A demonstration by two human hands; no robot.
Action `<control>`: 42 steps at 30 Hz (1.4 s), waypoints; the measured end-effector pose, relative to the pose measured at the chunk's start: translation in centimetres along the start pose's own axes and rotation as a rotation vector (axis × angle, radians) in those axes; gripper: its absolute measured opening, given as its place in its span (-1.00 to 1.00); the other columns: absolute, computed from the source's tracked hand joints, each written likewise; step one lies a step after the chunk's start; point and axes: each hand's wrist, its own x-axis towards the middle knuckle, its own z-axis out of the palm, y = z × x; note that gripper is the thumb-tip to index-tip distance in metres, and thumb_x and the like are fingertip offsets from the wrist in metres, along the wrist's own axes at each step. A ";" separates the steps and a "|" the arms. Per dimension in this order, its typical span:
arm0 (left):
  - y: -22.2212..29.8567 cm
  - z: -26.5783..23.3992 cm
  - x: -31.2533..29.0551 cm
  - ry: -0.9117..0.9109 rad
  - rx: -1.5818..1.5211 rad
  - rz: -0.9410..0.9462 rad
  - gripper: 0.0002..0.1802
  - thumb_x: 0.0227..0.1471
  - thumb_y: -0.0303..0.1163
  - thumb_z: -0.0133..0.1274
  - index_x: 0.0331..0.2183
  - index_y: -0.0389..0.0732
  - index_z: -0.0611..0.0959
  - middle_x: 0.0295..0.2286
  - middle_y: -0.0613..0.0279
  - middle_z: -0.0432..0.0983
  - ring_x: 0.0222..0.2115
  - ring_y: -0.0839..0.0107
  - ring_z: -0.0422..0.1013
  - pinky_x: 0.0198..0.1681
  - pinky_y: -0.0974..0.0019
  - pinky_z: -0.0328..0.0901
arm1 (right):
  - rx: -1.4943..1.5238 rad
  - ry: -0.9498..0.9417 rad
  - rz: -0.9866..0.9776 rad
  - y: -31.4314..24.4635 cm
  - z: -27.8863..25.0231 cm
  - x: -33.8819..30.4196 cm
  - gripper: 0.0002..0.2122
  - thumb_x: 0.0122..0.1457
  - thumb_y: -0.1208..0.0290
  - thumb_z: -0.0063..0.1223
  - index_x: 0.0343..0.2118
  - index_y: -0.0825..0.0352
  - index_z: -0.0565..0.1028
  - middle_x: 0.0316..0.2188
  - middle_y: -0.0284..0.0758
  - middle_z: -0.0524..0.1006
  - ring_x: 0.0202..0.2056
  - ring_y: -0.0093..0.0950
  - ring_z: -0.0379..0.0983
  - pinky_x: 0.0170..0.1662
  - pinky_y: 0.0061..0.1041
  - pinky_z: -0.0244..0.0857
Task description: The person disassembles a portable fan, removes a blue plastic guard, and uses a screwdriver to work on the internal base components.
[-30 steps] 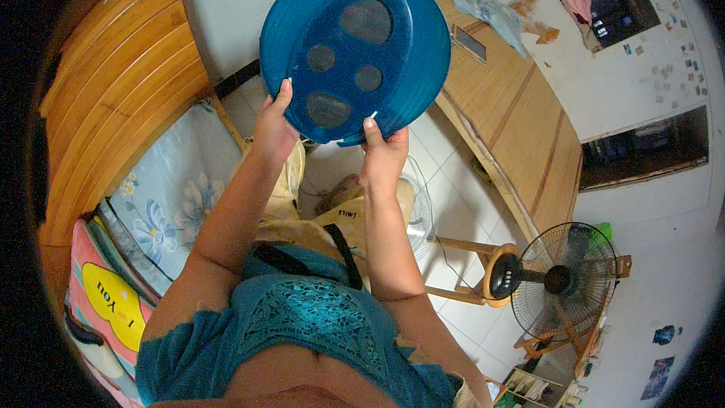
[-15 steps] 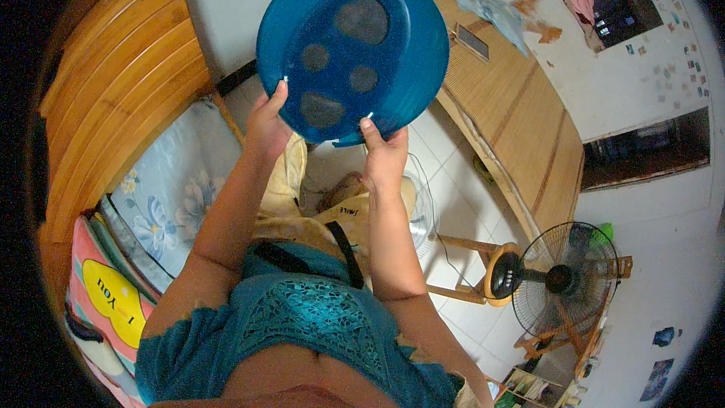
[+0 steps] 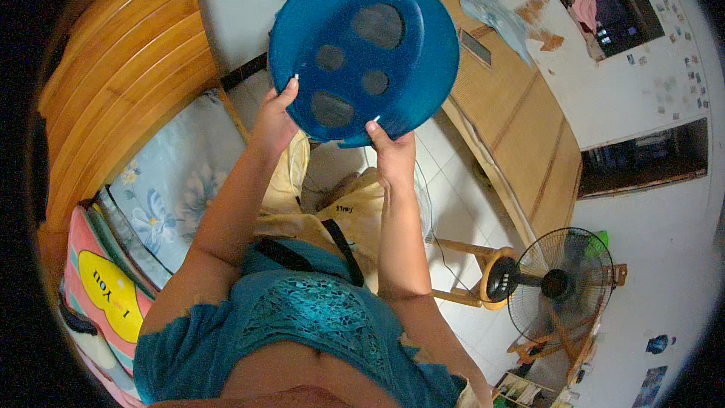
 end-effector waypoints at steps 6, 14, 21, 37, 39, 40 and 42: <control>-0.2 -0.5 0.2 0.057 -0.010 0.014 -0.53 0.09 -0.31 0.00 0.02 -0.24 0.35 -0.03 0.08 0.35 -0.04 0.19 0.31 0.03 0.04 0.21 | -0.062 0.019 -0.025 0.5 0.5 0.5 -0.68 0.02 0.62 0.13 -0.13 0.34 0.39 -0.21 -0.34 0.48 -0.19 -0.49 0.40 -0.09 -0.46 0.30; -0.1 -1.9 0.9 -0.001 0.063 -0.010 -0.46 0.06 -0.26 0.05 0.04 -0.23 0.34 0.00 0.10 0.30 0.00 0.18 0.26 0.07 -0.04 0.15 | -0.041 0.007 -0.008 0.5 0.4 0.1 -0.59 0.03 0.48 0.18 -0.04 0.34 0.35 -0.16 -0.28 0.48 -0.15 -0.43 0.40 -0.08 -0.39 0.30; -0.2 -2.6 0.5 -0.016 0.078 0.009 -0.56 0.10 -0.30 -0.01 0.01 -0.24 0.38 -0.02 0.12 0.33 -0.03 0.19 0.29 0.07 0.03 0.17 | -0.198 0.028 -0.146 2.0 0.0 -0.4 -0.64 0.03 0.41 0.21 -0.12 0.39 0.40 -0.20 -0.29 0.49 -0.20 -0.48 0.40 -0.10 -0.46 0.30; 0.0 -6.6 -1.8 -0.051 0.270 -0.003 -0.47 0.01 -0.26 0.12 0.00 -0.25 0.39 -0.04 0.12 0.36 -0.05 0.18 0.32 0.01 0.03 0.24 | -0.738 -0.275 -0.342 -11.8 0.6 3.9 -0.59 -0.03 0.37 0.22 -0.09 0.36 0.43 -0.23 -0.29 0.46 -0.15 -0.46 0.38 -0.05 -0.50 0.24; -0.2 -6.7 -1.9 -0.048 0.302 -0.011 -0.47 0.01 -0.26 0.12 -0.01 -0.25 0.40 -0.04 0.12 0.37 -0.05 0.19 0.32 0.01 0.05 0.23 | -0.791 -0.301 -0.269 -13.1 1.1 4.4 -0.62 -0.05 0.41 0.23 -0.13 0.35 0.45 -0.25 -0.28 0.46 -0.18 -0.45 0.39 -0.11 -0.50 0.27; -0.3 -6.7 -2.0 -0.045 0.308 -0.015 -0.48 0.01 -0.27 0.12 -0.01 -0.25 0.40 -0.04 0.13 0.38 -0.05 0.20 0.33 0.01 0.05 0.24 | -0.817 -0.316 -0.232 -13.5 1.2 4.6 -0.64 -0.06 0.42 0.23 -0.15 0.34 0.46 -0.26 -0.27 0.46 -0.19 -0.45 0.40 -0.13 -0.50 0.28; -0.7 -7.0 -2.1 -0.045 0.308 -0.016 -0.49 0.01 -0.28 0.12 -0.01 -0.25 0.40 -0.05 0.14 0.39 -0.05 0.21 0.33 0.01 0.06 0.24 | -0.880 -0.343 -0.194 -13.8 1.5 4.6 -0.67 -0.08 0.46 0.23 -0.21 0.35 0.45 -0.29 -0.25 0.46 -0.24 -0.43 0.40 -0.20 -0.47 0.29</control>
